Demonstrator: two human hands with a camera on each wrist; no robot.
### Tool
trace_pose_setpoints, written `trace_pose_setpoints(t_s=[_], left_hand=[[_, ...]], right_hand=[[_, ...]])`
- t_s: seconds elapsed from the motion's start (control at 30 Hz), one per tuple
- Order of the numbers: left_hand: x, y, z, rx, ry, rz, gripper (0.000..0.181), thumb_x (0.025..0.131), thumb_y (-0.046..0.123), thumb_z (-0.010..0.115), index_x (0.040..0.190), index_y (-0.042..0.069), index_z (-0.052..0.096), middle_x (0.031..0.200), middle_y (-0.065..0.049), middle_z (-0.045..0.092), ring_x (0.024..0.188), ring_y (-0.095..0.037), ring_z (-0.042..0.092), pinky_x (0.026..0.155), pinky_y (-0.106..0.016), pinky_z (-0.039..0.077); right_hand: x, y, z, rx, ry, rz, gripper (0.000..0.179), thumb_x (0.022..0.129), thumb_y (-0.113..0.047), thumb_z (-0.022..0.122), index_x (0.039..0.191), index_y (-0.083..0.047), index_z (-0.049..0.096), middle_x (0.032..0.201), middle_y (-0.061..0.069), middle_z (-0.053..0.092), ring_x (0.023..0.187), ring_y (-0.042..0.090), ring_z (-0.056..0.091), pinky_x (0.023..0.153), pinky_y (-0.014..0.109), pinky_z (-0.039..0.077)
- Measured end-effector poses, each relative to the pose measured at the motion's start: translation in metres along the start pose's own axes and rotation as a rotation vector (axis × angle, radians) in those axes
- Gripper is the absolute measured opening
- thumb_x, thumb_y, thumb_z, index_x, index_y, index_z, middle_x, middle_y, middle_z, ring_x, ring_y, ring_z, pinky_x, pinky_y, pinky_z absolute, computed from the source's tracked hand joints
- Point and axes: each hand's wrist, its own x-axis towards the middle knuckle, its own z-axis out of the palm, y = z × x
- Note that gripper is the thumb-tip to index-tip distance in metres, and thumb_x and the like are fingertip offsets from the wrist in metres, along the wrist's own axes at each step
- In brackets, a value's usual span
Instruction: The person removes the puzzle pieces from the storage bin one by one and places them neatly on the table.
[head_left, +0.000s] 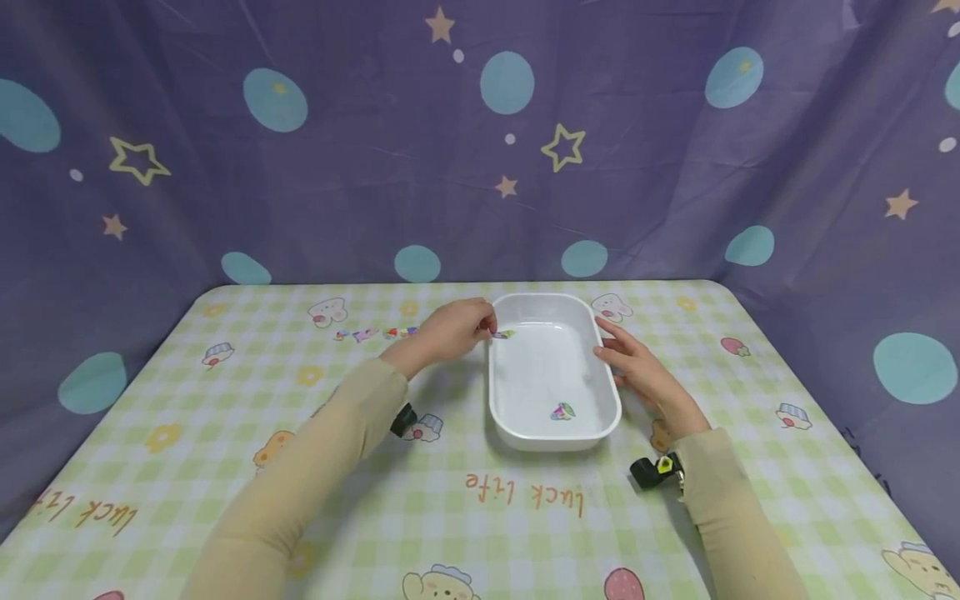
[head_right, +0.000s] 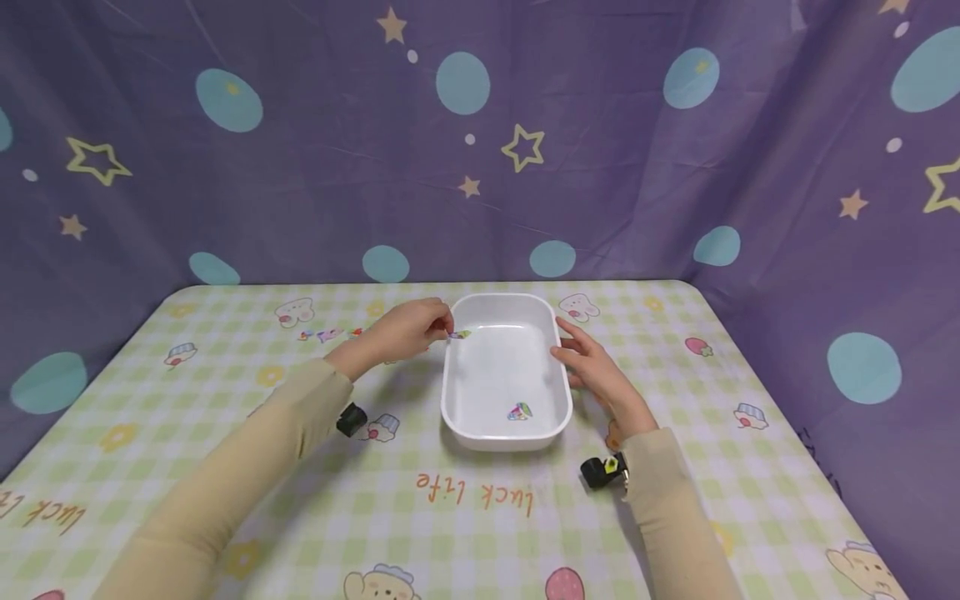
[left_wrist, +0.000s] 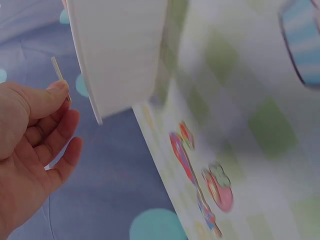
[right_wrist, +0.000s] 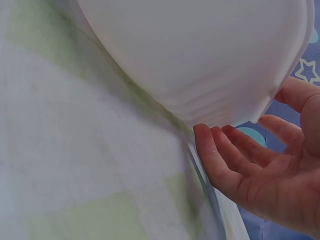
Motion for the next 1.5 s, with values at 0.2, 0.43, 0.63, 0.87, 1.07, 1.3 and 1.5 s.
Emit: trace_pose_setpoints(t_s=[0.2,0.43,0.63,0.87,1.07,1.3,1.5], left_hand=[[-0.014,-0.021,-0.006,-0.034,0.008,-0.062,0.008,0.088,0.014,0.059,0.093,0.01,0.061,0.09,-0.001,0.057,0.08,-0.015,0.055,0.072,-0.032,0.046],[-0.033,-0.051,0.0,-0.028,0.035,-0.133,0.006,0.087,0.013,0.059,0.091,0.009,0.062,0.085,-0.002,0.056,0.074,-0.015,0.052,0.068,-0.031,0.044],[-0.052,-0.072,0.006,-0.041,0.054,-0.177,0.006,0.086,0.007,0.057,0.088,0.007,0.062,0.083,-0.004,0.056,0.073,-0.017,0.051,0.067,-0.032,0.042],[-0.064,-0.092,0.009,-0.009,0.07,-0.205,0.007,0.084,0.005,0.056,0.085,0.007,0.062,0.082,-0.005,0.058,0.075,-0.019,0.053,0.071,-0.035,0.045],[-0.067,-0.105,0.012,0.021,0.034,-0.223,0.007,0.085,0.006,0.056,0.085,0.007,0.062,0.083,-0.006,0.059,0.077,-0.02,0.055,0.073,-0.036,0.046],[-0.068,-0.117,0.017,0.044,-0.001,-0.247,0.006,0.085,0.006,0.056,0.085,0.007,0.062,0.085,-0.007,0.06,0.079,-0.02,0.056,0.073,-0.037,0.046],[-0.067,-0.126,0.02,0.053,-0.029,-0.274,0.004,0.085,0.007,0.058,0.083,0.009,0.06,0.083,-0.005,0.059,0.075,-0.019,0.053,0.069,-0.035,0.044]], right_hand=[[0.0,0.0,-0.001,-0.012,-0.001,-0.013,0.065,0.092,-0.025,0.051,0.146,-0.02,0.015,0.142,0.023,0.029,0.109,0.022,0.05,0.079,0.033,0.05],[0.002,0.002,-0.001,-0.011,-0.005,-0.017,0.066,0.092,-0.025,0.051,0.146,-0.019,0.014,0.142,0.023,0.028,0.11,0.022,0.05,0.079,0.034,0.05],[0.003,0.002,0.0,-0.007,0.003,-0.004,0.066,0.092,-0.024,0.052,0.146,-0.02,0.015,0.143,0.022,0.029,0.113,0.027,0.048,0.08,0.035,0.05],[0.002,0.001,0.001,-0.001,0.01,0.004,0.065,0.092,-0.024,0.053,0.146,-0.022,0.017,0.141,0.02,0.032,0.112,0.027,0.048,0.079,0.036,0.05],[0.002,0.001,0.001,-0.003,0.008,0.002,0.066,0.092,-0.025,0.053,0.146,-0.021,0.016,0.142,0.021,0.03,0.114,0.03,0.048,0.079,0.036,0.05],[0.002,0.002,0.001,-0.008,0.015,0.006,0.066,0.091,-0.025,0.053,0.146,-0.023,0.017,0.143,0.02,0.03,0.115,0.03,0.047,0.08,0.036,0.05],[0.002,0.002,0.001,-0.001,0.012,0.004,0.066,0.091,-0.026,0.054,0.146,-0.022,0.017,0.143,0.02,0.03,0.114,0.027,0.048,0.08,0.035,0.05]])
